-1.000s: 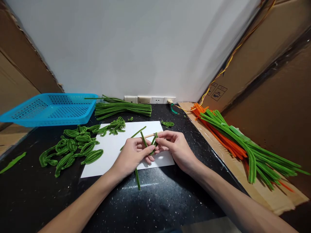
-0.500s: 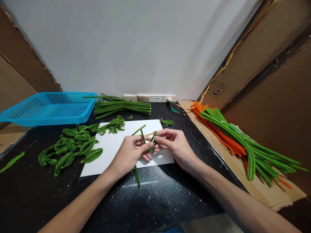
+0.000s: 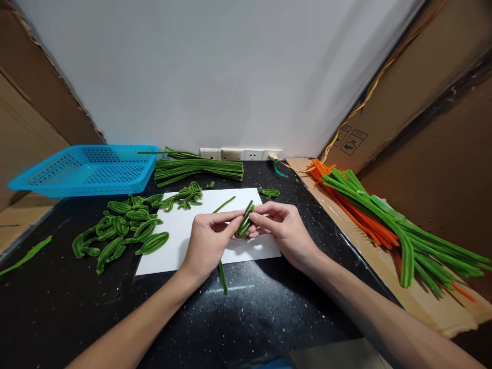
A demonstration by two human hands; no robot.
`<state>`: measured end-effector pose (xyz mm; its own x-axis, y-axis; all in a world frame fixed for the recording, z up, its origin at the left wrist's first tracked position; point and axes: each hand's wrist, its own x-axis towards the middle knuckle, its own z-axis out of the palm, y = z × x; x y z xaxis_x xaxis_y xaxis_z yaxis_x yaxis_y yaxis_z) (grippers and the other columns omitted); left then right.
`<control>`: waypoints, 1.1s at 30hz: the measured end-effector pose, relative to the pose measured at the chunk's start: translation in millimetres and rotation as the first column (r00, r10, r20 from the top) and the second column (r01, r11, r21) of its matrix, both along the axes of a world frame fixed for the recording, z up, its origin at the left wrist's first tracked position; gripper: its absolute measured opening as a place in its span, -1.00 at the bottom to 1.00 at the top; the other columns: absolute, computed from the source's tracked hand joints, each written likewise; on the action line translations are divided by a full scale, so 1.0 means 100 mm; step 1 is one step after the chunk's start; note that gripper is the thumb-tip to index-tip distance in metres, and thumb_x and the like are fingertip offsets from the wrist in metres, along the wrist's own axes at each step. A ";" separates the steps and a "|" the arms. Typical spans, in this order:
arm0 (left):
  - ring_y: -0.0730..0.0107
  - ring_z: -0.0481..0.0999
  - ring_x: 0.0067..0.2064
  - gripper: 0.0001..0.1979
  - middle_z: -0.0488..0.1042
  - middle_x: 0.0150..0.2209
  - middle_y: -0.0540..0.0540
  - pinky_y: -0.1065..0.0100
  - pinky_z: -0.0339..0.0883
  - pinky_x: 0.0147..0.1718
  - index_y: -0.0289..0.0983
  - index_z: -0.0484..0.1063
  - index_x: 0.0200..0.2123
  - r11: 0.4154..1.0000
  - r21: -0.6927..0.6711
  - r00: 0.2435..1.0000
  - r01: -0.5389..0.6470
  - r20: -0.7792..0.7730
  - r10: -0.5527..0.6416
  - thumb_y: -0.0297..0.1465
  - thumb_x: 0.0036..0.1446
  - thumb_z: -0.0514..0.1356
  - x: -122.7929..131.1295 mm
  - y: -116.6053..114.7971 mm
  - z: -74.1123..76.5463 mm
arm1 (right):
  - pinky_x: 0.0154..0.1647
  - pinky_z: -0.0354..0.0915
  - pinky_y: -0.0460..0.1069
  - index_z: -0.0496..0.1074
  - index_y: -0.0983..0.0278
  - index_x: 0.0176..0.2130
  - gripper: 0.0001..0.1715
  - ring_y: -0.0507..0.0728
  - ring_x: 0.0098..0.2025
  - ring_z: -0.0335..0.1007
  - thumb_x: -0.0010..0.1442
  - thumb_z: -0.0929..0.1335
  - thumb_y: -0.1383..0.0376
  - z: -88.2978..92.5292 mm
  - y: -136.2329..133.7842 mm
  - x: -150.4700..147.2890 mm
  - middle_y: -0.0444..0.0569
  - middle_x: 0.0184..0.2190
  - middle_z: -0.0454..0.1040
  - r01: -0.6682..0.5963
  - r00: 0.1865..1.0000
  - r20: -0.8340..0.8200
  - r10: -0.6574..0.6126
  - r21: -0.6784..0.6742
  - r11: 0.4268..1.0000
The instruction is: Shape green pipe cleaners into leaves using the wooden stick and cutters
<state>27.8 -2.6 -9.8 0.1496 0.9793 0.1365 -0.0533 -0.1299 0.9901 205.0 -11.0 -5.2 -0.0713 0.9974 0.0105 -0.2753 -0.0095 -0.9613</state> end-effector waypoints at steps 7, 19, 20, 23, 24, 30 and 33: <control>0.35 0.69 -0.38 -0.65 0.74 -0.13 -0.19 0.35 0.65 -0.33 -0.32 0.68 0.05 0.979 -0.063 0.979 0.196 0.073 -0.191 -0.29 0.26 0.37 -0.01 0.01 0.01 | -0.47 0.62 0.01 0.71 0.23 -0.33 -0.78 0.02 -0.46 0.54 0.07 0.64 0.15 -0.01 -0.03 0.03 0.00 -0.16 0.58 0.091 0.981 0.143 -0.129 0.246 0.965; 0.34 0.67 -0.33 -0.69 0.73 -0.23 -0.21 0.35 0.59 -0.24 -0.41 0.68 -0.02 0.967 -0.086 0.970 0.241 0.065 -0.235 -0.34 0.23 0.39 -0.01 0.05 0.01 | -0.35 0.62 0.00 0.72 0.21 -0.25 -0.93 0.05 -0.38 0.58 0.20 0.57 0.30 -0.02 -0.06 0.02 0.00 -0.19 0.62 0.068 0.953 0.239 -0.188 0.435 0.898; 0.33 0.68 -0.32 -0.69 0.73 -0.23 -0.21 0.34 0.60 -0.23 -0.40 0.68 -0.03 0.960 -0.099 0.965 0.260 0.066 -0.255 -0.32 0.24 0.38 -0.02 0.06 0.01 | -0.34 0.61 0.00 0.72 0.21 -0.25 -0.93 0.06 -0.36 0.59 0.19 0.57 0.30 -0.01 -0.05 0.03 0.00 -0.19 0.62 0.068 0.952 0.241 -0.188 0.435 0.898; 0.31 0.70 -0.31 -0.69 0.73 -0.21 -0.24 0.32 0.61 -0.22 -0.40 0.68 -0.05 0.942 -0.130 0.950 0.311 0.074 -0.304 -0.28 0.26 0.37 -0.04 0.07 0.01 | -0.36 0.60 -0.01 0.71 0.21 -0.28 -0.91 0.08 -0.32 0.58 0.15 0.59 0.26 0.01 -0.03 0.05 0.01 -0.20 0.62 0.060 0.952 0.250 -0.175 0.407 0.912; 0.29 0.71 -0.31 -0.68 0.74 -0.21 -0.26 0.32 0.62 -0.23 -0.41 0.67 -0.06 0.940 -0.141 0.949 0.312 0.083 -0.303 -0.27 0.25 0.38 -0.04 0.08 0.01 | -0.38 0.59 -0.02 0.71 0.22 -0.29 -0.88 0.08 -0.33 0.57 0.13 0.60 0.25 0.01 -0.02 0.05 0.00 -0.22 0.62 0.058 0.955 0.248 -0.165 0.388 0.920; 0.31 0.69 -0.38 -0.67 0.73 -0.26 -0.27 0.33 0.64 -0.33 -0.44 0.66 -0.09 0.943 -0.162 0.956 0.292 0.083 -0.282 -0.27 0.25 0.37 -0.02 0.07 0.00 | -0.39 0.58 0.00 0.67 0.25 -0.27 -0.81 0.07 -0.46 0.57 0.10 0.62 0.24 0.00 -0.02 0.02 -0.05 -0.35 0.65 0.052 0.970 0.217 -0.114 0.270 0.961; 0.31 0.69 -0.40 -0.62 0.72 -0.25 -0.29 0.34 0.63 -0.37 -0.45 0.65 -0.11 0.937 -0.161 0.950 0.311 0.094 -0.299 -0.20 0.29 0.33 -0.02 0.06 0.01 | -0.41 0.58 0.00 0.67 0.25 -0.27 -0.81 0.07 -0.48 0.57 0.11 0.61 0.22 -0.01 -0.03 0.03 -0.04 -0.32 0.66 0.075 0.960 0.237 -0.149 0.294 0.953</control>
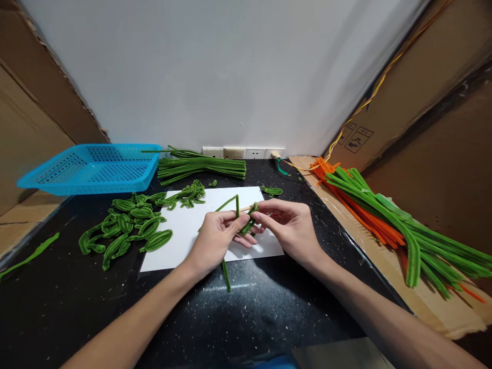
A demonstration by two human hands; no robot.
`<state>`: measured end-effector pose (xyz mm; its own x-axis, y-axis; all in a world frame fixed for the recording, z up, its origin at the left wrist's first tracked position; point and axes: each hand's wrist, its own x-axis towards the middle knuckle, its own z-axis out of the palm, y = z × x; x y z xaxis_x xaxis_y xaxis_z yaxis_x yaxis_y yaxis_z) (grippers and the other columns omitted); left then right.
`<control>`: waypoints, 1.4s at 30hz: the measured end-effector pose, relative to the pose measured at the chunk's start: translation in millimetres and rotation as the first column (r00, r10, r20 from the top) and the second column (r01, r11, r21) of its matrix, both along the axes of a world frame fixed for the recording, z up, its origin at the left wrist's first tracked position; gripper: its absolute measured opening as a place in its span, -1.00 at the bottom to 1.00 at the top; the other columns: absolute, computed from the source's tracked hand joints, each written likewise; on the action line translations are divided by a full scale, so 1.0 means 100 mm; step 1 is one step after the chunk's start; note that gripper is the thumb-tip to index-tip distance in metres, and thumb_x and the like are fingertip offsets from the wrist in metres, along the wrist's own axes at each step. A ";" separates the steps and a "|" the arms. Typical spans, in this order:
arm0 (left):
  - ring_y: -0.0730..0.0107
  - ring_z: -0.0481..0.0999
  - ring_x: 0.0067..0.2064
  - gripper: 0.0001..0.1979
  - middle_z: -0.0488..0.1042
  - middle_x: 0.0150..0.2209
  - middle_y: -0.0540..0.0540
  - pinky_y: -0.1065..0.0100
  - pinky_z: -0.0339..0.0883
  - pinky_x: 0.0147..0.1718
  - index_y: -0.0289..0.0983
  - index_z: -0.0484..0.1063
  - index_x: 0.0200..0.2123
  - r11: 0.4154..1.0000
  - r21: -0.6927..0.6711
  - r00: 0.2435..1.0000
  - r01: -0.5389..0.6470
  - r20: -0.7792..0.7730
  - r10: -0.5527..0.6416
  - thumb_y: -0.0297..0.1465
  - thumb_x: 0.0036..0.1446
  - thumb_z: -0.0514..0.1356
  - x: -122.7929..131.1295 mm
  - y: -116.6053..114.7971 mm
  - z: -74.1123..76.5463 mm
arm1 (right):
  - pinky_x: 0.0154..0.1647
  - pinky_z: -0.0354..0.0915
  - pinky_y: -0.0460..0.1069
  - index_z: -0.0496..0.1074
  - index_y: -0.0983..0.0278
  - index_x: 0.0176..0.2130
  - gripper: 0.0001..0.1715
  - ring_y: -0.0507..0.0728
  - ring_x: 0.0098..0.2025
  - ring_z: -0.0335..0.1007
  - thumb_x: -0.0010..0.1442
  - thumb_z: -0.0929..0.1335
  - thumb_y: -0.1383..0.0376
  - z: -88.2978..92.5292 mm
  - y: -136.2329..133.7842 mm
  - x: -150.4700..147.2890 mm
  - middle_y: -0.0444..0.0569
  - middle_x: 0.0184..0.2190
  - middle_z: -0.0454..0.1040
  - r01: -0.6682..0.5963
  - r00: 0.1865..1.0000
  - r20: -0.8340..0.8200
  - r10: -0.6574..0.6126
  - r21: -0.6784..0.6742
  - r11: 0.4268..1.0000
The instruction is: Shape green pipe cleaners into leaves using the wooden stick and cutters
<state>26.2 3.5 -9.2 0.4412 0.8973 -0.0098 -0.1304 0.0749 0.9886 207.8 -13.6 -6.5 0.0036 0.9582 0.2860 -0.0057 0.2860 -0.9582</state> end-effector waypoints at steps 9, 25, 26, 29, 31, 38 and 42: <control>0.38 0.64 -0.46 -0.57 0.65 -0.32 -0.22 0.40 0.59 -0.46 -0.41 0.60 -0.21 0.993 0.063 0.994 0.103 -0.029 -0.101 -0.11 0.39 0.20 0.00 -0.03 -0.01 | -0.50 0.44 -0.04 0.67 0.25 -0.27 -0.80 0.03 -0.50 0.47 0.16 0.60 0.18 -0.01 0.00 0.02 -0.08 -0.38 0.58 0.006 0.994 0.108 -0.012 0.056 0.998; 0.50 0.48 -0.60 -0.56 0.45 -0.48 -0.01 0.51 0.42 -0.68 -0.33 0.42 -0.30 0.954 -0.074 0.956 0.289 0.066 -0.285 -0.04 0.40 0.18 -0.01 -0.08 0.00 | -0.28 0.53 -0.02 0.60 0.18 0.00 -0.80 0.14 -0.14 0.57 0.39 0.44 0.24 0.08 -0.05 0.09 0.02 -0.11 0.60 -0.095 0.971 0.232 0.051 0.185 0.978; 0.49 0.49 -0.60 -0.56 0.45 -0.49 -0.01 0.51 0.42 -0.68 -0.33 0.43 -0.30 0.949 -0.091 0.952 0.301 0.079 -0.295 -0.04 0.39 0.19 -0.01 -0.08 0.00 | -0.29 0.53 -0.03 0.56 0.15 0.09 -0.71 0.13 -0.15 0.57 0.38 0.45 0.22 0.07 -0.04 0.10 0.01 -0.11 0.59 -0.116 0.975 0.205 0.084 0.147 0.982; 0.48 0.50 -0.59 -0.55 0.47 -0.51 -0.02 0.51 0.43 -0.67 -0.33 0.43 -0.28 0.927 -0.140 0.936 0.347 0.109 -0.334 -0.02 0.37 0.20 -0.03 -0.07 0.01 | -0.26 0.52 -0.04 0.53 0.12 0.19 -0.59 0.13 -0.11 0.54 0.38 0.45 0.18 0.06 -0.02 0.13 0.01 -0.05 0.58 -0.211 0.963 0.188 0.193 0.080 0.974; 0.48 0.48 -0.60 -0.54 0.47 -0.52 -0.02 0.53 0.40 -0.70 -0.31 0.42 -0.29 0.915 -0.156 0.927 0.371 0.122 -0.355 0.00 0.37 0.20 -0.04 -0.07 0.02 | -0.27 0.50 -0.05 0.59 0.13 0.12 -0.67 0.12 -0.12 0.53 0.39 0.44 0.17 0.07 0.01 0.14 0.01 -0.04 0.59 -0.253 0.953 0.187 0.238 0.059 0.966; 0.67 0.28 -0.70 -0.52 0.40 -0.56 0.06 0.65 0.07 -0.77 -0.32 0.43 -0.30 0.968 -0.078 0.971 0.239 0.032 -0.237 0.03 0.34 0.22 -0.03 -0.08 0.06 | -0.41 0.45 -0.09 0.64 0.22 -0.08 -0.76 0.03 -0.34 0.46 0.27 0.54 0.17 0.07 0.08 0.15 -0.03 -0.20 0.59 -0.190 0.976 0.108 0.188 0.016 0.982; 0.65 0.33 -0.70 -0.54 0.43 -0.52 0.04 0.64 0.10 -0.79 -0.33 0.46 -0.26 0.972 -0.071 0.975 0.222 0.039 -0.220 0.00 0.36 0.21 -0.02 -0.07 0.04 | -0.48 0.43 -0.10 0.65 0.23 -0.17 -0.79 0.00 -0.45 0.45 0.22 0.57 0.19 0.05 0.08 0.14 -0.07 -0.31 0.59 -0.160 0.986 0.046 0.159 0.006 0.987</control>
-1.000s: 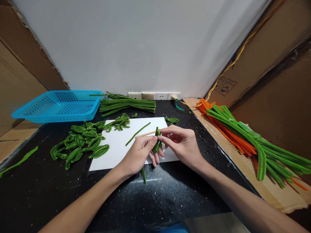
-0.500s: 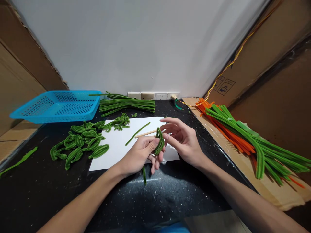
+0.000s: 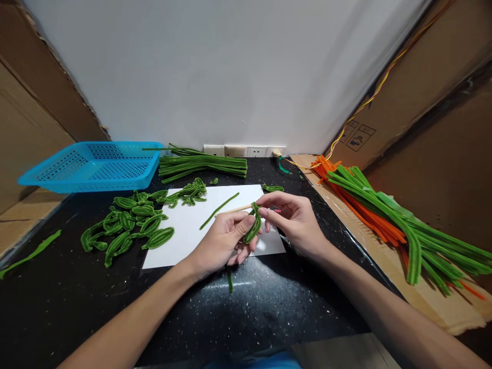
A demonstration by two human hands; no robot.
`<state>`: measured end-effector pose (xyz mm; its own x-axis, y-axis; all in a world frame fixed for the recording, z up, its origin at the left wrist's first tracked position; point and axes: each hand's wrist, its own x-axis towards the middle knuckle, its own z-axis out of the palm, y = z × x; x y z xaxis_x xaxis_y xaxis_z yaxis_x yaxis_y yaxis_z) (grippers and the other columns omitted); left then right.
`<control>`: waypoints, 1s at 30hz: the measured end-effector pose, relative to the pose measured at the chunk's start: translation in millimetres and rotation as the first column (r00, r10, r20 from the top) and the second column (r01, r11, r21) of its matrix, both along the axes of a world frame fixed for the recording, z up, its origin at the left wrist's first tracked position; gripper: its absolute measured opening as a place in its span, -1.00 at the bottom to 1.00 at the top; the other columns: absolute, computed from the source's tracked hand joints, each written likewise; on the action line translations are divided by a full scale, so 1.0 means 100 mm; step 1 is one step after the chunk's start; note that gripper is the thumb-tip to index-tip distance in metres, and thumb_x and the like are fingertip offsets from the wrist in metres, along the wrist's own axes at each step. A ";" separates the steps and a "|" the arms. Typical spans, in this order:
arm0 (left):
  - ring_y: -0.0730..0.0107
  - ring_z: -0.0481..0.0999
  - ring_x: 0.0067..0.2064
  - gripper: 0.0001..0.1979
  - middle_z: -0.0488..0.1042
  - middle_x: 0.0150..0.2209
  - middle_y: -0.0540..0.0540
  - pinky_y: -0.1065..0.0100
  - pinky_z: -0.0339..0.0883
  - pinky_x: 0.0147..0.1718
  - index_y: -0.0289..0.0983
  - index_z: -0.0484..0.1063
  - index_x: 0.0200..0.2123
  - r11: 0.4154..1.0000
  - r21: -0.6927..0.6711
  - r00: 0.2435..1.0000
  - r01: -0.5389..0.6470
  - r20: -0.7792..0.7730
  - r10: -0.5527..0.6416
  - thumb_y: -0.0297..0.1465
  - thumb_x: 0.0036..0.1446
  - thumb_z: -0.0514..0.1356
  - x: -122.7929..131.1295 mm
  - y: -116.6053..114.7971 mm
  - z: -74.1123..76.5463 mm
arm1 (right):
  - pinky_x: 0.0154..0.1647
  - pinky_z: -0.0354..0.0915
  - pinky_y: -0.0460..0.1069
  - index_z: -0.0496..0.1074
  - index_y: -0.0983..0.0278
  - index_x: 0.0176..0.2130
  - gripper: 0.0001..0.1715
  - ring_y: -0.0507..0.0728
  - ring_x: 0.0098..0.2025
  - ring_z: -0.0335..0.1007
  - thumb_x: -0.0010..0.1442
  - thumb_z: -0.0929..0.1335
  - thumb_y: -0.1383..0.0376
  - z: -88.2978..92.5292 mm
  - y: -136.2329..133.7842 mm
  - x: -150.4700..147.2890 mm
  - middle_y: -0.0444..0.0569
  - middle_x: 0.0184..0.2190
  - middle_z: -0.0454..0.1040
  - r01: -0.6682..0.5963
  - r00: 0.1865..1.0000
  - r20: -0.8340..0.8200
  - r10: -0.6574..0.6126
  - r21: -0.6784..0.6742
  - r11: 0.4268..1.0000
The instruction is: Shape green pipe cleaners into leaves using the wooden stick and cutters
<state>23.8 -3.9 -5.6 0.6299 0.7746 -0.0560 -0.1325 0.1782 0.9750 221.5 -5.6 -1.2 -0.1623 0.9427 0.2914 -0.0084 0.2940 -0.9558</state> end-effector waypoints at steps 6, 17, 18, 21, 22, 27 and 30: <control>0.57 0.47 -0.66 -0.60 0.53 -0.42 -0.06 0.59 0.28 -0.77 -0.36 0.52 -0.26 1.000 -0.005 1.000 -0.015 0.002 0.015 -0.09 0.35 0.26 0.00 0.02 0.02 | -0.49 0.46 -0.07 0.69 0.24 -0.24 -0.78 0.03 -0.44 0.49 0.14 0.61 0.18 0.00 -0.02 -0.01 -0.03 -0.33 0.64 0.056 0.998 0.015 -0.056 -0.008 0.998; 0.41 0.62 -0.57 -0.62 0.67 -0.21 -0.26 0.47 0.47 -0.69 -0.40 0.60 -0.09 0.990 -0.006 0.990 -0.141 0.010 0.141 -0.16 0.27 0.34 0.02 0.03 -0.01 | -0.52 0.39 -0.06 0.68 0.27 -0.31 -0.72 0.07 -0.44 0.48 0.16 0.59 0.10 -0.03 -0.05 -0.05 0.02 -0.33 0.68 0.159 0.978 0.127 -0.165 0.051 0.986; 0.41 0.61 -0.57 -0.62 0.67 -0.21 -0.25 0.46 0.48 -0.68 -0.41 0.60 -0.09 0.989 -0.003 0.989 -0.150 0.014 0.150 -0.17 0.27 0.34 0.02 0.04 -0.01 | -0.50 0.38 -0.05 0.67 0.27 -0.32 -0.72 0.08 -0.42 0.49 0.18 0.58 0.10 -0.03 -0.07 -0.06 0.03 -0.32 0.68 0.172 0.971 0.154 -0.181 0.072 0.983; 0.42 0.61 -0.56 -0.64 0.66 -0.23 -0.24 0.46 0.50 -0.66 -0.43 0.59 -0.11 0.984 0.013 0.984 -0.176 0.021 0.176 -0.20 0.27 0.35 0.02 0.04 -0.02 | -0.45 0.39 -0.04 0.64 0.28 -0.33 -0.73 0.09 -0.38 0.52 0.22 0.56 0.12 -0.03 -0.12 -0.10 0.03 -0.32 0.67 0.190 0.960 0.190 -0.208 0.108 0.976; 0.43 0.61 -0.56 -0.65 0.66 -0.24 -0.23 0.46 0.51 -0.65 -0.43 0.59 -0.12 0.982 0.018 0.982 -0.186 0.023 0.186 -0.21 0.26 0.36 0.03 0.04 -0.01 | -0.45 0.39 -0.04 0.63 0.28 -0.33 -0.73 0.09 -0.38 0.52 0.22 0.56 0.12 -0.03 -0.12 -0.11 0.02 -0.33 0.66 0.184 0.962 0.186 -0.200 0.100 0.978; 0.43 0.60 -0.54 -0.64 0.64 -0.28 -0.21 0.46 0.51 -0.63 -0.43 0.59 -0.22 0.976 0.022 0.975 -0.217 0.042 0.216 -0.19 0.21 0.40 0.01 0.06 -0.02 | -0.49 0.36 -0.07 0.62 0.28 -0.22 -0.71 0.08 -0.40 0.50 0.21 0.56 0.11 -0.05 -0.09 -0.12 -0.06 -0.42 0.58 0.095 0.986 0.137 -0.095 0.005 0.995; 0.47 0.56 -0.55 -0.67 0.61 -0.34 -0.15 0.48 0.48 -0.65 -0.41 0.58 -0.26 0.975 0.014 0.972 -0.222 0.085 0.221 -0.21 0.22 0.40 -0.01 0.08 -0.04 | -0.48 0.37 -0.09 0.61 0.27 -0.14 -0.69 0.05 -0.39 0.45 0.21 0.56 0.13 -0.06 -0.06 -0.09 -0.08 -0.38 0.54 0.076 0.982 0.170 -0.079 0.024 0.997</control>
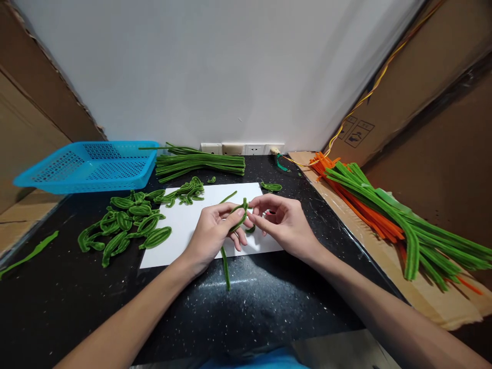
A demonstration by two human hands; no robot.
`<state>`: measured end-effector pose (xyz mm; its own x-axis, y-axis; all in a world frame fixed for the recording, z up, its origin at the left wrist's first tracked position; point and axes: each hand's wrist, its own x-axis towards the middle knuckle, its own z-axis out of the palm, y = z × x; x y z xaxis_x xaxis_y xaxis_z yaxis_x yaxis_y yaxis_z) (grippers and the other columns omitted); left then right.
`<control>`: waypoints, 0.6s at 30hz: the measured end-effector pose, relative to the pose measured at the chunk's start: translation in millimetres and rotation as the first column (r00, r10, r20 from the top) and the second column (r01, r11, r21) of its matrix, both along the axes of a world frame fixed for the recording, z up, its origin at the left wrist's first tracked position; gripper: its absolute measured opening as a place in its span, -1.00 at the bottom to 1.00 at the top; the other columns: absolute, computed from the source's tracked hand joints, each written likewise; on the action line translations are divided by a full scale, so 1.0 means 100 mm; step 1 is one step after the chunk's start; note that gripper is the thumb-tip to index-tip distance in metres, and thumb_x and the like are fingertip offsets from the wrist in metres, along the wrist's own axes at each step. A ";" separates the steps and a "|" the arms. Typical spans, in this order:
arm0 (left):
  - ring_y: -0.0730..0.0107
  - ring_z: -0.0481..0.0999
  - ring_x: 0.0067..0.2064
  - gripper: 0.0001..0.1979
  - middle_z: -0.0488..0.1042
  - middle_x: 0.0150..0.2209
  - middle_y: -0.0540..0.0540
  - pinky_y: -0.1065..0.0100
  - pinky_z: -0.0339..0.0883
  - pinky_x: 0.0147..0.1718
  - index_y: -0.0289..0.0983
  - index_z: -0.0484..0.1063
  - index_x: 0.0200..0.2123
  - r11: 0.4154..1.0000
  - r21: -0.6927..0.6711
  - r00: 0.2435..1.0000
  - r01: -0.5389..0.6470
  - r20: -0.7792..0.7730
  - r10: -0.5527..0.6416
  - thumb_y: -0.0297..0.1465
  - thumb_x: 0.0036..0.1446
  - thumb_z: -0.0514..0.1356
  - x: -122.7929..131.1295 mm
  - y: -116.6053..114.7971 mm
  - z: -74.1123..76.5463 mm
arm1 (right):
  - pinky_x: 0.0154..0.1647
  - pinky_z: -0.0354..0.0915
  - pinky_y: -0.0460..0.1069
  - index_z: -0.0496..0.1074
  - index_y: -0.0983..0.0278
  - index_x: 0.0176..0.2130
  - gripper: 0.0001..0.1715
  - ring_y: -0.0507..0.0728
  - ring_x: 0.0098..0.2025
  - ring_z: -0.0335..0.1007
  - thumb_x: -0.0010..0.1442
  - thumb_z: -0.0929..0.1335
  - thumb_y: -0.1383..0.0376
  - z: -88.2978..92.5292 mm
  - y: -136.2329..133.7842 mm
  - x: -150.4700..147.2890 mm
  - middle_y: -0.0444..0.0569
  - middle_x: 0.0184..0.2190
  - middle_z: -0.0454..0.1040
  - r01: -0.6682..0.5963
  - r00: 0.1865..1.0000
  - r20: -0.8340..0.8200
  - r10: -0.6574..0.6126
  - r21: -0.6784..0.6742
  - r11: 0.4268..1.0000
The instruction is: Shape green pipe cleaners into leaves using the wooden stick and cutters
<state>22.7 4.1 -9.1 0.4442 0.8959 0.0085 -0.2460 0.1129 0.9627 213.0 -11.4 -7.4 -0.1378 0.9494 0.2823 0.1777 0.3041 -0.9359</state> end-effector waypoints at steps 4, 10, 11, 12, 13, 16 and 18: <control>0.51 0.52 -0.58 -0.74 0.57 -0.40 -0.07 0.53 0.41 -0.69 -0.39 0.57 -0.27 1.000 -0.019 1.000 0.000 0.025 0.001 -0.25 0.25 0.37 -0.01 0.00 -0.01 | -0.45 0.39 -0.10 0.60 0.27 -0.16 -0.76 0.03 -0.36 0.43 0.25 0.54 0.16 0.00 0.00 0.02 -0.05 -0.30 0.56 -0.009 1.000 0.006 0.008 0.032 0.999; 0.51 0.53 -0.62 -0.71 0.55 -0.42 -0.06 0.54 0.38 -0.71 -0.39 0.55 -0.30 1.000 0.003 1.000 0.001 0.010 -0.001 -0.23 0.30 0.32 0.00 0.01 -0.01 | -0.65 0.26 -0.13 0.58 0.28 -0.22 -0.76 -0.04 -0.56 0.29 0.28 0.52 0.14 -0.01 -0.02 -0.01 -0.11 -0.42 0.51 0.023 1.000 -0.018 -0.022 0.021 1.000; 0.49 0.55 -0.61 -0.71 0.55 -0.41 -0.07 0.54 0.39 -0.71 -0.39 0.55 -0.28 1.000 0.004 1.000 0.005 0.010 -0.005 -0.24 0.30 0.33 0.00 0.01 -0.01 | -0.65 0.26 -0.13 0.57 0.28 -0.22 -0.78 -0.04 -0.57 0.28 0.30 0.50 0.15 -0.01 -0.03 -0.01 -0.12 -0.42 0.50 0.035 0.999 0.013 -0.036 0.045 0.998; 0.48 0.56 -0.61 -0.72 0.56 -0.40 -0.07 0.53 0.40 -0.70 -0.39 0.56 -0.27 1.000 0.001 1.000 0.008 0.010 -0.008 -0.24 0.30 0.33 0.00 0.01 -0.02 | -0.63 0.27 -0.13 0.57 0.27 -0.23 -0.80 -0.04 -0.56 0.30 0.32 0.49 0.17 -0.01 -0.04 -0.02 -0.11 -0.42 0.51 0.046 0.998 0.048 -0.050 0.080 0.996; 0.46 0.58 -0.60 -0.73 0.56 -0.39 -0.07 0.52 0.41 -0.70 -0.39 0.56 -0.26 1.000 -0.003 1.000 0.009 0.011 -0.009 -0.24 0.29 0.33 0.00 0.01 -0.01 | -0.60 0.30 -0.12 0.57 0.27 -0.23 -0.83 -0.03 -0.53 0.33 0.33 0.48 0.20 -0.01 -0.05 -0.02 -0.11 -0.40 0.52 0.053 0.995 0.083 -0.063 0.121 0.991; 0.41 0.61 -0.56 -0.72 0.56 -0.35 -0.09 0.49 0.44 -0.69 -0.39 0.57 -0.25 1.000 -0.005 1.000 -0.002 0.010 0.002 -0.24 0.24 0.38 0.00 0.00 0.00 | -0.53 0.33 -0.11 0.56 0.25 -0.23 -0.92 -0.02 -0.47 0.39 0.35 0.46 0.29 -0.01 -0.09 -0.02 -0.11 -0.36 0.54 0.058 0.982 0.160 -0.101 0.252 0.966; 0.36 0.64 -0.48 -0.70 0.56 -0.34 -0.09 0.47 0.48 -0.66 -0.38 0.58 -0.24 0.999 0.010 0.999 -0.031 0.014 0.031 -0.23 0.19 0.42 0.01 0.00 0.02 | -0.52 0.32 -0.11 0.55 0.26 -0.21 -0.97 -0.02 -0.46 0.41 0.35 0.45 0.34 -0.01 -0.09 -0.02 -0.12 -0.37 0.55 0.054 0.970 0.204 -0.130 0.341 0.939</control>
